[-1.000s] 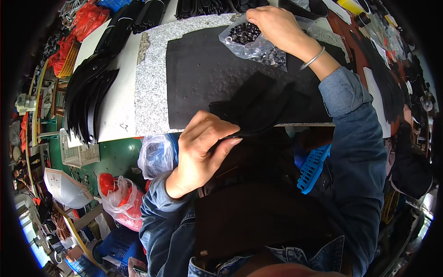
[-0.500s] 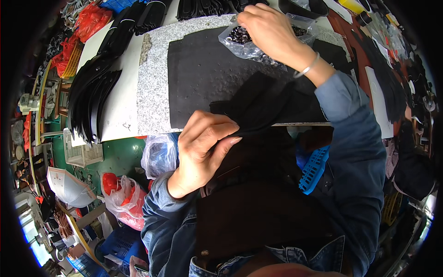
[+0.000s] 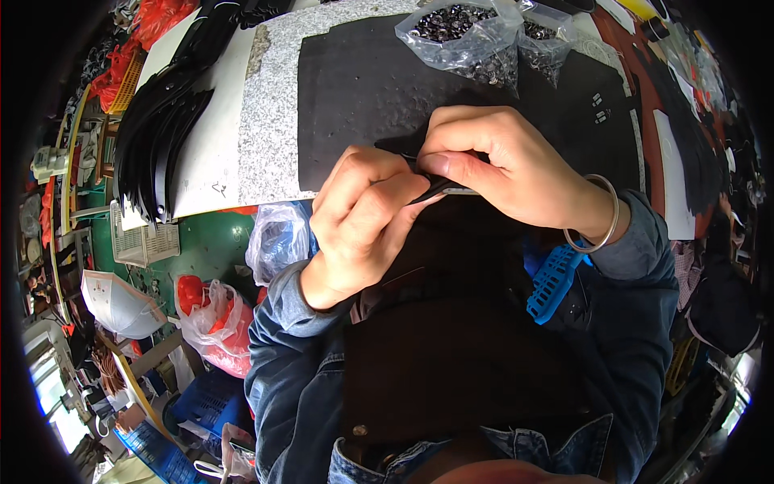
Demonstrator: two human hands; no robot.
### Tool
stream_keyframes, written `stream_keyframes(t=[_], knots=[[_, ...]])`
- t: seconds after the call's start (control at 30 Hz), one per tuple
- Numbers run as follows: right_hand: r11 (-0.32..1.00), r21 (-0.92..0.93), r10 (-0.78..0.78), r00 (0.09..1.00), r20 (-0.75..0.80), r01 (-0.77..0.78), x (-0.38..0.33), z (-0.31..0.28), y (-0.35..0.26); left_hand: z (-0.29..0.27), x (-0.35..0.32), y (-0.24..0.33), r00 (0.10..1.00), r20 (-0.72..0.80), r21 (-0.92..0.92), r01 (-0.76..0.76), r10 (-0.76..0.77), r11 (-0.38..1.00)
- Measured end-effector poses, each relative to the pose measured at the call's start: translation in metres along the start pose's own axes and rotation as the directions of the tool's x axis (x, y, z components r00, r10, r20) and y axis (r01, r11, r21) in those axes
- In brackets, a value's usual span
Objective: Attaching small black components to larger black base pieces at a manual assembly station.
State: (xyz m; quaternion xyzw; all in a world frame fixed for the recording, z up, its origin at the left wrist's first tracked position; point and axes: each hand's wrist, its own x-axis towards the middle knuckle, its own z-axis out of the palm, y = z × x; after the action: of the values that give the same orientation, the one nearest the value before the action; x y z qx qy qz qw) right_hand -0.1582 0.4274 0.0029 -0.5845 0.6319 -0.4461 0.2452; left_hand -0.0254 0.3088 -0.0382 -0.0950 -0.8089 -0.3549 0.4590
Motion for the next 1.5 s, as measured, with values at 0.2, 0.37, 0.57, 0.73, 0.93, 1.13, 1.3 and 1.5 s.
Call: stream_keyframes(t=[0.2,0.37,0.57,0.73,0.93,1.13,1.3,1.5], knots=[[1.000,0.001,-0.003,0.999,-0.033,0.003,-0.003,0.004,-0.001,-0.003,0.004,0.007,0.990,0.050,-0.057,0.131,-0.129,0.990],[0.973,-0.137,-0.203,0.970,-0.135,0.184,-0.013,0.009,-0.005,-0.008,0.004,0.009,0.967,0.100,-0.137,0.248,-0.236,0.959],[0.831,-0.447,-0.436,0.887,-0.152,0.332,-0.015,0.016,-0.004,-0.005,-0.004,0.012,0.924,0.092,-0.229,0.382,-0.371,0.896],[0.815,-0.481,-0.443,0.883,-0.155,0.324,-0.016,0.020,-0.003,-0.003,-0.005,0.015,0.893,0.079,-0.280,0.447,-0.444,0.849],[0.797,-0.513,-0.460,0.871,-0.175,0.318,-0.015,0.022,-0.005,-0.004,-0.001,0.015,0.901,0.024,-0.287,0.420,-0.432,0.861],[0.813,-0.575,-0.093,0.995,0.023,0.090,-0.028,-0.029,-0.008,-0.075,0.006,0.013,0.812,-0.201,-0.131,0.531,-0.547,0.837],[0.817,-0.446,-0.341,0.930,0.138,0.366,-0.022,-0.021,-0.006,-0.036,0.041,0.041,0.925,0.284,0.598,0.036,-0.253,0.800],[0.739,-0.624,-0.389,0.917,-0.087,0.254,0.006,-0.078,0.051,-0.017,0.025,0.023,0.789,0.303,0.514,0.336,-0.534,0.789]])
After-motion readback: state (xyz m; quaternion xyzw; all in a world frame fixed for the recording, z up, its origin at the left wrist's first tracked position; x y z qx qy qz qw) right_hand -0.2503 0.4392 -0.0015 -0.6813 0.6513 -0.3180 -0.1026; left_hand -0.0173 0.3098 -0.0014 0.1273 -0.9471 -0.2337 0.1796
